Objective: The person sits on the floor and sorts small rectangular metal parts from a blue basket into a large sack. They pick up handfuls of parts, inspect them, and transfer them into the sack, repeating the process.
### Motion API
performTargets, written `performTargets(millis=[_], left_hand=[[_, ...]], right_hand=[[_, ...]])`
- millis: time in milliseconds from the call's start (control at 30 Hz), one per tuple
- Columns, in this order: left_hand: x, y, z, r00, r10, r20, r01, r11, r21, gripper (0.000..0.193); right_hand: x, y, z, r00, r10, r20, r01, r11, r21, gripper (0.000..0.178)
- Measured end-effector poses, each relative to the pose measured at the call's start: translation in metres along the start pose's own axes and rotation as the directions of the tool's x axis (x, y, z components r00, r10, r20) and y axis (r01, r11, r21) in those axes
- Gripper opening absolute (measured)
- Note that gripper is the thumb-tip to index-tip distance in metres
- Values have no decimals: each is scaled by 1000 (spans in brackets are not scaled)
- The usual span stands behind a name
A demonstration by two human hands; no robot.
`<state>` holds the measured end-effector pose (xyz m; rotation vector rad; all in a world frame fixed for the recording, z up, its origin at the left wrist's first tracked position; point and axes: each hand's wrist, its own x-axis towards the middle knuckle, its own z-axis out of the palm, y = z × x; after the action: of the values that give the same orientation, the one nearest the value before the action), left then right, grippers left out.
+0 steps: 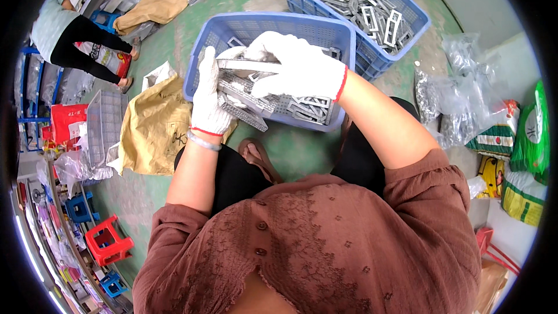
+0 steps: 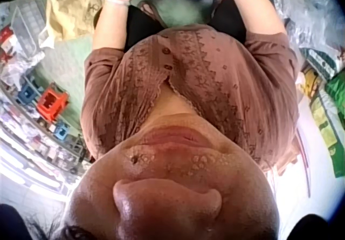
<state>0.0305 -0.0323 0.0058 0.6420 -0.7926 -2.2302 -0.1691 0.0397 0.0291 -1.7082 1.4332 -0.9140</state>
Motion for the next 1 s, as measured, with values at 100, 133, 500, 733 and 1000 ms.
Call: performTargets(millis=[100,133,500,733,1000], left_hand=[[1,0,-1,1000,3,4,-3,999,-35,55],[2,-1,-6,1000,13,3,-13,1000,-16,55],[-1,2,1,996,77,47,-80,994,76,49],[-5,3,-7,974,165,154,-171,985,28,44],[-2,6,-11,968,249,18,-248,968,-37,34]], right_hand=[[-2,9,-1,997,-72,-22,74,990,119,74],[-2,13,-2,996,-92,2,90,975,202,75],[1,10,5,971,-215,-103,228,965,128,86],[-3,-6,7,928,-348,-136,307,918,-253,72],[5,3,14,898,-415,-148,342,868,-360,69]])
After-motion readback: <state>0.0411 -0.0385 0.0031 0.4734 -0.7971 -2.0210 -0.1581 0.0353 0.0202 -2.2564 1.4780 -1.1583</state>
